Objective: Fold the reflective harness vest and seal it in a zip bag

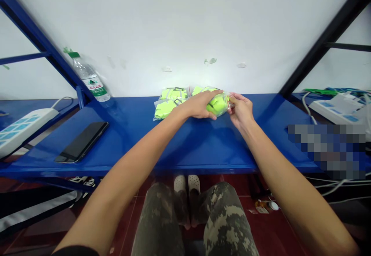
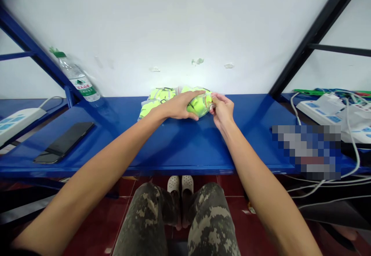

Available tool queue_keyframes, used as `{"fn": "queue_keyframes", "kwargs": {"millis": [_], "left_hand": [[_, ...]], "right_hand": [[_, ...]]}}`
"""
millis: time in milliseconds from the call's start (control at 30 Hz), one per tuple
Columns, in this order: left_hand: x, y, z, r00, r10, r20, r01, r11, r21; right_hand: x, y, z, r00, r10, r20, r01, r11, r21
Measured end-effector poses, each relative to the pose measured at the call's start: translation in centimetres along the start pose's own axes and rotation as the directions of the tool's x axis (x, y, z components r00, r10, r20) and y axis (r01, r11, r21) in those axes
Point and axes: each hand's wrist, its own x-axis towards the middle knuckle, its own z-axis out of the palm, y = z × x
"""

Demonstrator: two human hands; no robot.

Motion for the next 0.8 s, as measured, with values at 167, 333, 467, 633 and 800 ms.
{"fn": "queue_keyframes", "kwargs": {"millis": [167, 333, 467, 633, 800], "left_hand": [[0.4, 1.4, -1.1, 0.979, -0.025, -0.205, -0.009, 0.986, -0.164], [-1.1, 1.3, -3.6, 0.977, -0.207, 0.056, 0.214, 0.944, -0.251], [-2.4, -0.9, -4.1, 0.848, -0.502, 0.169, 0.528, 0.827, -0.191], [-2.6, -1.9, -1.8, 0.831, -0.556, 0.008, 0.52, 0.771, -0.369], [-2.4, -1.5, 1.2, 0.807, -0.566, -0.171, 0.432, 0.762, -0.483]], "right_hand": [[-0.1, -0.1, -0.3, 0.985, -0.171, -0.01, 0.17, 0.983, -0.074], [-1.3, -0.1, 0.0, 0.952, -0.213, 0.22, 0.258, 0.944, -0.203], [-2.1, 0.5, 0.4, 0.913, -0.017, 0.408, 0.166, 0.928, -0.333], [-2.6, 1.5, 0.7, 0.851, 0.006, 0.526, 0.219, 0.905, -0.364], [-2.9, 1.2, 0.7, 0.874, 0.03, 0.485, 0.23, 0.854, -0.466]]}}
